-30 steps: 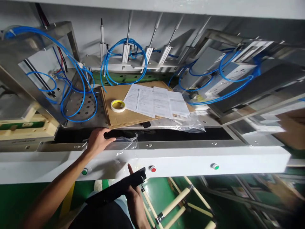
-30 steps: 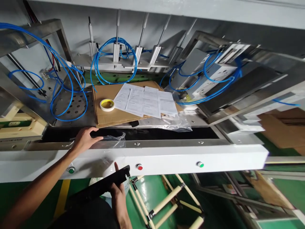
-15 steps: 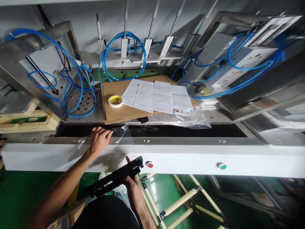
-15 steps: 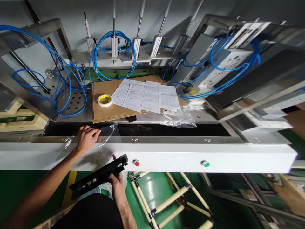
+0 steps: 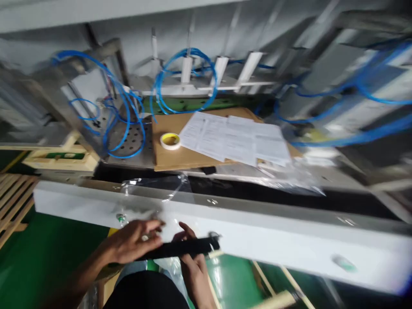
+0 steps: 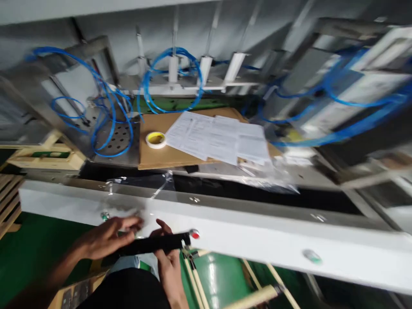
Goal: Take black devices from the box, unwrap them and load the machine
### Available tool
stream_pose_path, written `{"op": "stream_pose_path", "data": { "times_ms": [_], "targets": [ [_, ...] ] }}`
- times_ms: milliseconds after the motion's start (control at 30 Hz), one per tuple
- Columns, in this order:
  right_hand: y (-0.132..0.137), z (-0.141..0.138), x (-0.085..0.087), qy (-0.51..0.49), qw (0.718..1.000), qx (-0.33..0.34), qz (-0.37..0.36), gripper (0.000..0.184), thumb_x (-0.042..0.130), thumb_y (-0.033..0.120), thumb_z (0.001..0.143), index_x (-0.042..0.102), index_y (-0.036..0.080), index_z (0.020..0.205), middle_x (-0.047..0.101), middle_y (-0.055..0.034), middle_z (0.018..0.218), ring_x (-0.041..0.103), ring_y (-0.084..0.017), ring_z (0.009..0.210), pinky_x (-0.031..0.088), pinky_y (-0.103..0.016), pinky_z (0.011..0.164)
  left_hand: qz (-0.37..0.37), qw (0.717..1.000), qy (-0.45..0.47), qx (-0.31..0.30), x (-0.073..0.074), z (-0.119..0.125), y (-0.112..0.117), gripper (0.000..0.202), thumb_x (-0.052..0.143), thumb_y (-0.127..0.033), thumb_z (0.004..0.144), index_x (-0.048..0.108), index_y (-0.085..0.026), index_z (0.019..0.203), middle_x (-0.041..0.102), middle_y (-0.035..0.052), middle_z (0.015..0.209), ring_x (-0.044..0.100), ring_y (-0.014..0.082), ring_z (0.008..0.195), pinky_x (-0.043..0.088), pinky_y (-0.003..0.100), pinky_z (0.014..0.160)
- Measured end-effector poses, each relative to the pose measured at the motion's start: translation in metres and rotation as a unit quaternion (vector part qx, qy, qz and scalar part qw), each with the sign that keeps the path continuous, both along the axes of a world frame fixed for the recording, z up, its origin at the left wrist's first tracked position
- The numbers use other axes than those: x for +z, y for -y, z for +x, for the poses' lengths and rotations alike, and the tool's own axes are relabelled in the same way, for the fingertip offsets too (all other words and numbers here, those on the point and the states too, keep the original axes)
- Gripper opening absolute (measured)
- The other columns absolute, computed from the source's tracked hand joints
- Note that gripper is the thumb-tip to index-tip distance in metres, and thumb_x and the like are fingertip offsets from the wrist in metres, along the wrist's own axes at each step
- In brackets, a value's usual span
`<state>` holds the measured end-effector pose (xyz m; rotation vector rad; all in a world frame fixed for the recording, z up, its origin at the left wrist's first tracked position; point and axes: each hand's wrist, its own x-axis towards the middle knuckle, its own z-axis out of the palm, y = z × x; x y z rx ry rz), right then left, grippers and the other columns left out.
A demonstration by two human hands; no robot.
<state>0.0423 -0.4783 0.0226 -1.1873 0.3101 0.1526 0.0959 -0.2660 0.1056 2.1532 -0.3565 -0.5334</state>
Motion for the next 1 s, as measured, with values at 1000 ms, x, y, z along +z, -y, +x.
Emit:
{"op": "stream_pose_path", "data": {
  "times_ms": [1000],
  "targets": [
    [-0.385,0.285,0.076,0.476,0.708,0.243,-0.462,0.068,0.058,0.071,0.095,0.069,0.015,0.131,0.074,-0.021,0.12,0.063,-0.038,0.12,0.045,-0.057,0.113,0.226,0.808,0.404,0.365,-0.112,-0.019,-0.307,0.059,0.058,-0.048,0.102,0.046,-0.026,0.155,0.069,0.0131,0.14,0.067,0.0332,0.128,0.062,0.048,0.1]
  ]
}}
